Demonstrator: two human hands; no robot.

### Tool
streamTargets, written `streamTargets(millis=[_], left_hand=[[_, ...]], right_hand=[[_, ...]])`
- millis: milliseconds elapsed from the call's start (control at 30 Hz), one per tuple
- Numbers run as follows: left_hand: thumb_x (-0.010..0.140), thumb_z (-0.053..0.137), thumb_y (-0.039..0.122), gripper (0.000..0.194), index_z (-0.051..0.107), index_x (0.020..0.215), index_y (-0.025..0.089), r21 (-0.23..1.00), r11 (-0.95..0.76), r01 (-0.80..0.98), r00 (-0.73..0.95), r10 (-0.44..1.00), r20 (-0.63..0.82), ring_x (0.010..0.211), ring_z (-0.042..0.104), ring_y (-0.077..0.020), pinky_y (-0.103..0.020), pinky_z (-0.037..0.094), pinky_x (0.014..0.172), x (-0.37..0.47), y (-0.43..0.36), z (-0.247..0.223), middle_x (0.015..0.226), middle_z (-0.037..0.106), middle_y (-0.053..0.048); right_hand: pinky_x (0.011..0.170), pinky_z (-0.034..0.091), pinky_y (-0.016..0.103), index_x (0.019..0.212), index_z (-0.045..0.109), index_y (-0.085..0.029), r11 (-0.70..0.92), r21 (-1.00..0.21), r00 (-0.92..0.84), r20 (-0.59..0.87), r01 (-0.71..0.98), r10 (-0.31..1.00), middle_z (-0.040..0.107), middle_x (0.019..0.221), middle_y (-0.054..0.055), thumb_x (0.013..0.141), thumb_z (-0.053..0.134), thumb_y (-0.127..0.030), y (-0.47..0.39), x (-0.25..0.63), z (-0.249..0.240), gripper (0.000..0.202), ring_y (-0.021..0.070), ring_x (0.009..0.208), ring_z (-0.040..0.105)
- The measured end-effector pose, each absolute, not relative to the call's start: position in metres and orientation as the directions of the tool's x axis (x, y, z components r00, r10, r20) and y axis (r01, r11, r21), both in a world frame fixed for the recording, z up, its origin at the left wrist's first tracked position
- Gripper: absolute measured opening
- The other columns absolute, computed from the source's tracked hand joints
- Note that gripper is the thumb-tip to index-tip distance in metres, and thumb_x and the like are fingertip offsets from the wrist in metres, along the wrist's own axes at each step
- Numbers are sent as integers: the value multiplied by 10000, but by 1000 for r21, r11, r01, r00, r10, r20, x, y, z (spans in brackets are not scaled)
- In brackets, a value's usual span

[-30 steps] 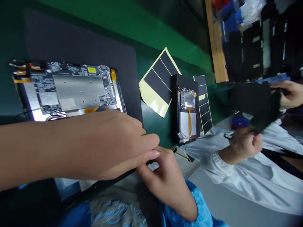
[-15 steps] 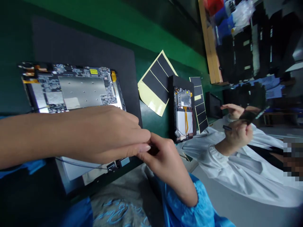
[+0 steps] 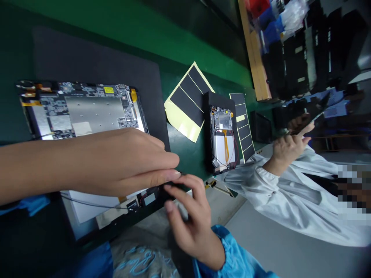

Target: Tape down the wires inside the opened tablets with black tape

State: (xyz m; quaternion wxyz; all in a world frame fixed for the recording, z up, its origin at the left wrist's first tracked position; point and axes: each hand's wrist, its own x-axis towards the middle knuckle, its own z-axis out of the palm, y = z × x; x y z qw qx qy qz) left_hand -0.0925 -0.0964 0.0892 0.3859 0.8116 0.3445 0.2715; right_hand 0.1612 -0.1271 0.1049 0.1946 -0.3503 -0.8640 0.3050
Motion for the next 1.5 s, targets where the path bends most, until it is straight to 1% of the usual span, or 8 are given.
streamTargets(millis=[100,200,467,667,933,1267,1367,1500], left_hand=[[1052,361,375,367,464,725,242,823,-452,345,621,767,161,530,484,-167,-334,314,499,-93,-96,89,633,532,-14],[1053,363,374,367,462,725,244,827,-452,335,614,770,172,531,484,-166,-333,312,497,-91,-95,89,629,530,-10],[1056,376,360,364,481,729,238,820,-481,310,606,764,219,531,479,-167,-325,304,502,-90,-95,89,629,532,-3],[1051,384,313,349,463,721,233,805,-509,306,599,760,253,535,482,-166,-317,304,505,-90,-94,89,620,524,6],[1056,393,334,362,450,715,229,817,-501,285,587,765,264,509,466,-155,-308,297,493,-90,-95,87,605,514,15],[1042,409,312,326,469,733,225,794,-513,327,573,775,265,529,462,-160,-309,285,515,-91,-96,86,624,525,12],[1041,402,308,324,477,736,227,792,-516,326,580,771,263,532,471,-162,-306,292,514,-91,-96,85,628,527,10],[1042,404,306,317,479,743,231,797,-532,287,562,767,310,526,469,-158,-300,290,501,-89,-96,82,628,527,17]], right_hand=[[723,562,295,1152,723,-213,333,-780,-554,-22,531,832,673,929,42,955,649,-162,-122,153,104,216,168,833,654],[630,490,274,958,741,-201,294,-790,-554,-68,537,830,626,747,-3,946,671,-178,-120,145,105,75,144,692,596],[604,383,244,778,588,-194,346,-736,-571,-68,582,818,521,703,-37,916,631,-130,-118,136,109,159,112,652,516],[601,365,240,841,519,-198,450,-681,-670,-82,578,737,519,741,-28,904,567,-106,-113,133,109,121,118,670,497],[628,425,241,954,633,-179,457,-670,-644,-41,585,764,595,807,2,982,581,-133,-118,138,113,75,131,730,560],[523,329,271,741,573,-172,637,-352,-672,31,685,740,528,668,-7,925,542,-124,-118,122,119,193,124,561,443],[525,337,264,746,555,-178,625,-368,-669,12,688,743,521,673,-10,901,541,-121,-118,121,120,166,122,567,445],[527,346,243,790,546,-194,543,-521,-665,-65,659,744,531,703,-23,904,547,-136,-117,123,124,128,115,589,457]])
